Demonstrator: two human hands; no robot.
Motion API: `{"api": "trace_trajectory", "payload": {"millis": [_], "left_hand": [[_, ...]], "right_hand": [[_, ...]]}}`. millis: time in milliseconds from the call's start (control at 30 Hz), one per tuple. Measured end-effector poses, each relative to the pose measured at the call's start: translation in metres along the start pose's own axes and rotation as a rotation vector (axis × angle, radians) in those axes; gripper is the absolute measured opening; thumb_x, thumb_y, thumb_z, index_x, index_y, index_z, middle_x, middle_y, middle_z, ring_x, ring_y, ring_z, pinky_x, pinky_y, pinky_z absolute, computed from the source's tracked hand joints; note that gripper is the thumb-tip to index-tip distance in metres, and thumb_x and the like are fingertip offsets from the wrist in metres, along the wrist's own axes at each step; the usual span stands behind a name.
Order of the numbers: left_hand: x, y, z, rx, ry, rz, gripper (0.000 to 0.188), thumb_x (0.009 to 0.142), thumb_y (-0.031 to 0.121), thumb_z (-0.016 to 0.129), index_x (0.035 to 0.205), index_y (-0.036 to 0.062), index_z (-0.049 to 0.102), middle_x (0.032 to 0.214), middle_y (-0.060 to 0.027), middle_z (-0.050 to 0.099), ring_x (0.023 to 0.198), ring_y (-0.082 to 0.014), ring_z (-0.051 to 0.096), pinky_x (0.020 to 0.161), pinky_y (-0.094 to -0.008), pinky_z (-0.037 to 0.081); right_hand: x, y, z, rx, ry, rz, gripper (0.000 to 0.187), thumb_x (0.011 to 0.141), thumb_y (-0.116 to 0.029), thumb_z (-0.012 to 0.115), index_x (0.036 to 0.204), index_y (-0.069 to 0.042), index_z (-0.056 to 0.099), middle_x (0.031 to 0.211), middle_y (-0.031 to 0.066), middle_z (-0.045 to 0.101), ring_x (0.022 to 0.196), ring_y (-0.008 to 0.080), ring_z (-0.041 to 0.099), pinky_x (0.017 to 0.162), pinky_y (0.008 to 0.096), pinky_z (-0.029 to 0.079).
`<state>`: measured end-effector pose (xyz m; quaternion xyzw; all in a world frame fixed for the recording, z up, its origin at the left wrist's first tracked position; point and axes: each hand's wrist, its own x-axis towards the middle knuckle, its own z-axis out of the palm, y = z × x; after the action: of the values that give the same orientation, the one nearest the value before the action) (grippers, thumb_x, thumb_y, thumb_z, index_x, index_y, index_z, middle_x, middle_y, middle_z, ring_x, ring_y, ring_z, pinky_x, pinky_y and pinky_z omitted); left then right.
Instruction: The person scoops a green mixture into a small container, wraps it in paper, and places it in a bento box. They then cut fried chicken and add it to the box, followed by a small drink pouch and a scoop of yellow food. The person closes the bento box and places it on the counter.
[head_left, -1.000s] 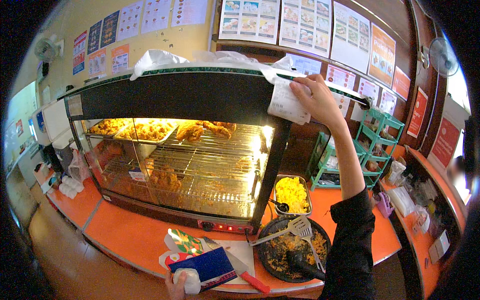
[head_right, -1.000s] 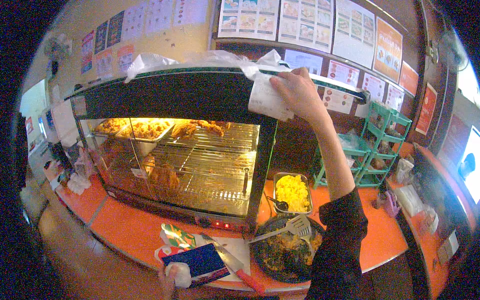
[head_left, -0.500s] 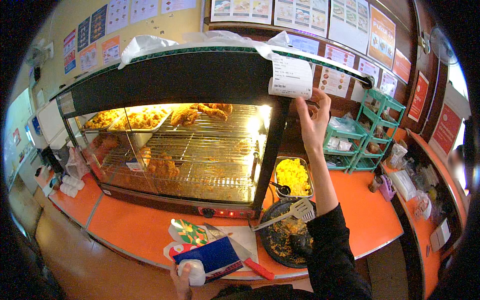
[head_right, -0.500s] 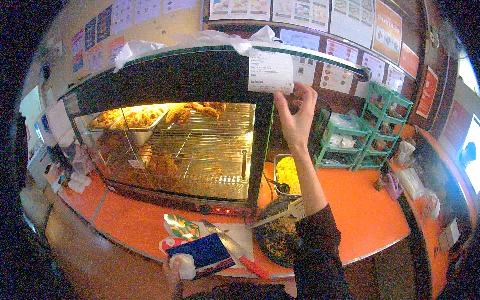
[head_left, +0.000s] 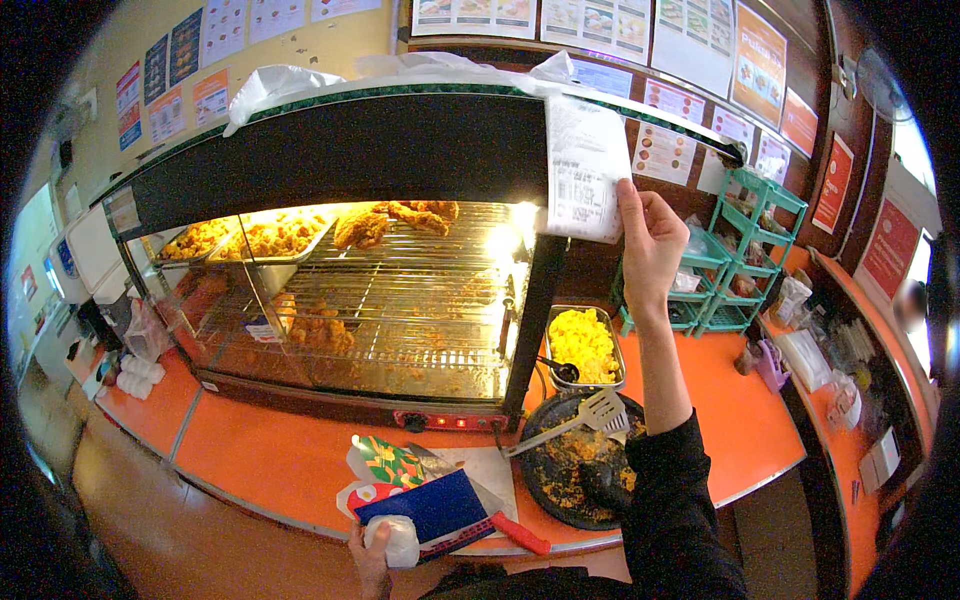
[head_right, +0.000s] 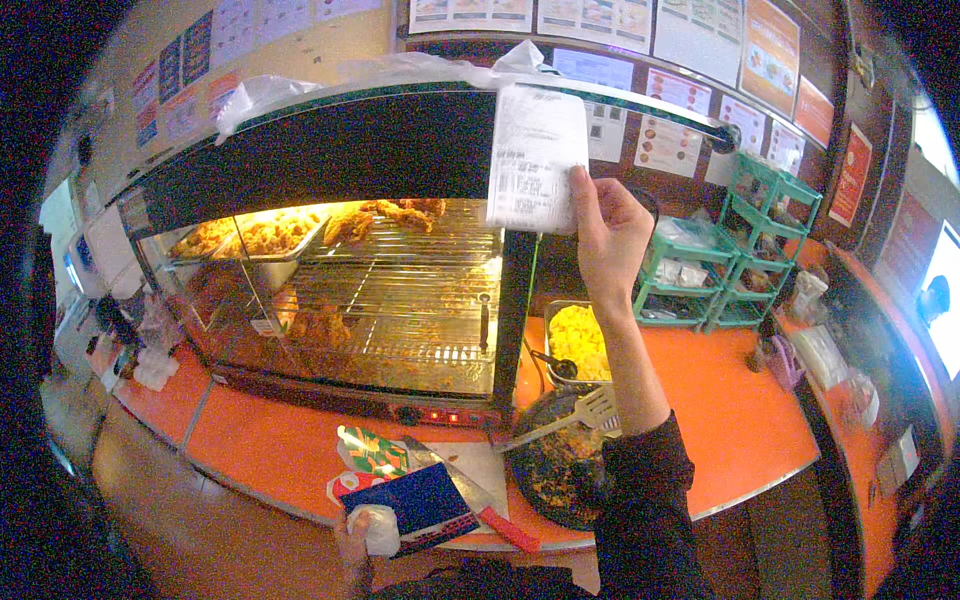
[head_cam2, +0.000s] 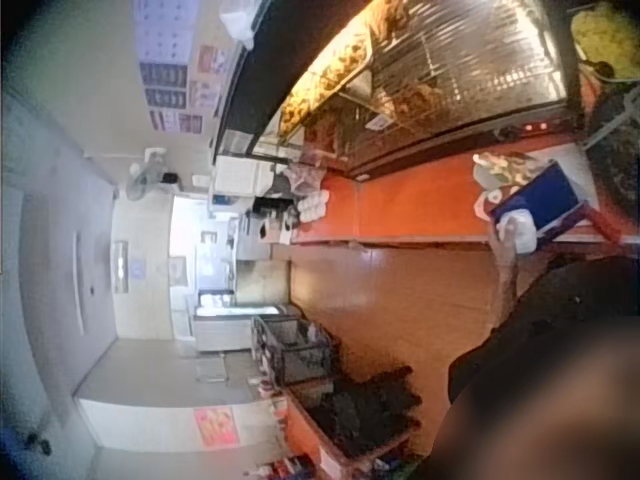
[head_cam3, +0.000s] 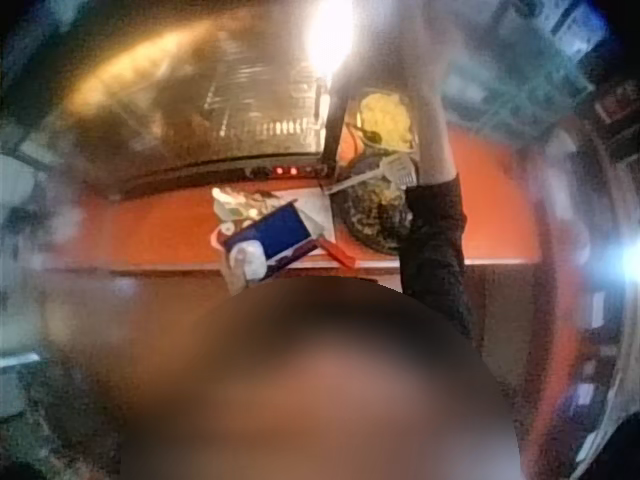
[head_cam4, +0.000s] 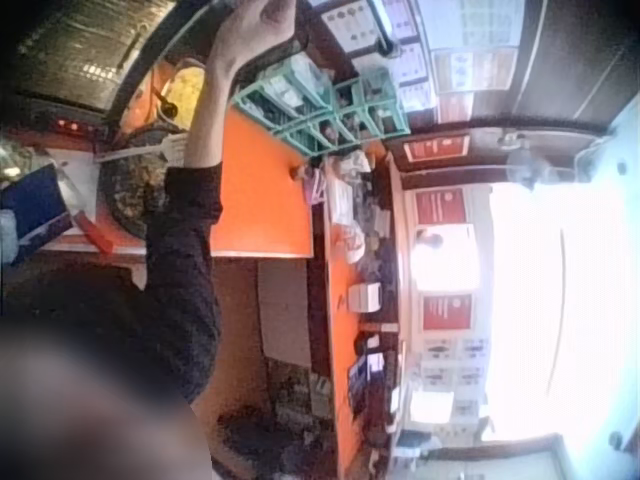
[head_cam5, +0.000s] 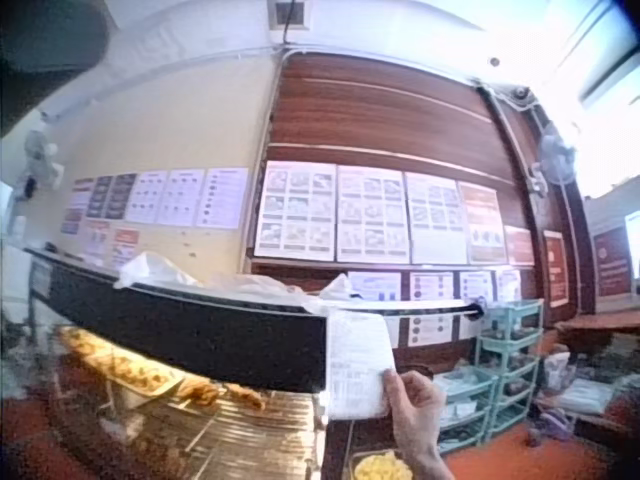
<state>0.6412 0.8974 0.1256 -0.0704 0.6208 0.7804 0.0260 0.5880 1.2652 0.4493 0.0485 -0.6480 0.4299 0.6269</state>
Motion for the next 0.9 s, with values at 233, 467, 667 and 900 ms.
{"api": "trace_trajectory", "payload": {"millis": [233,467,667,900], "left_hand": [[0.007,0.009,0.007,0.049,-0.028,-0.039,0.062,0.075,0.023,0.068,0.122,-0.005,0.04,0.1,-0.0124,0.057,0.082,-0.02,0.058,0.069,-0.0318,0.049],[0.016,0.009,0.009,0.095,-0.122,-0.039,0.064,0.076,0.024,0.067,0.125,-0.0043,0.037,0.104,-0.0136,0.056,0.086,-0.0206,0.058,0.069,-0.0322,0.05],[0.025,0.005,0.01,0.106,-0.176,-0.033,0.064,0.076,0.027,0.067,0.125,-0.0031,0.038,0.105,-0.0136,0.055,0.086,-0.0203,0.058,0.069,-0.0323,0.05],[0.022,0.013,0.018,0.067,-0.158,-0.163,0.051,0.078,0.021,0.064,0.119,0.0001,0.044,0.102,-0.0106,0.057,0.086,-0.0183,0.057,0.074,-0.0298,0.047]], "right_hand": [[-0.004,-0.005,-0.009,-0.072,0.007,0.004,0.027,0.086,-0.019,0.061,0.07,0.003,0.061,0.057,-0.0036,0.053,0.054,0.001,0.041,0.046,0.019,0.03],[-0.004,-0.007,-0.013,-0.09,-0.013,0.188,0.03,0.085,-0.023,0.06,0.071,0.004,0.061,0.059,0.001,0.056,0.052,0.0034,0.044,0.045,0.0196,0.032],[-0.007,-0.01,-0.022,0.224,-0.218,0.648,0.024,0.085,-0.021,0.059,0.079,0.002,0.062,0.064,0.0032,0.059,0.046,0.0053,0.046,0.039,0.0191,0.033],[-0.015,-0.013,-0.033,0.451,-0.264,0.896,0.023,0.086,-0.02,0.058,0.087,0.003,0.059,0.07,0.0045,0.057,0.043,0.0052,0.042,0.037,0.0171,0.033]]}}
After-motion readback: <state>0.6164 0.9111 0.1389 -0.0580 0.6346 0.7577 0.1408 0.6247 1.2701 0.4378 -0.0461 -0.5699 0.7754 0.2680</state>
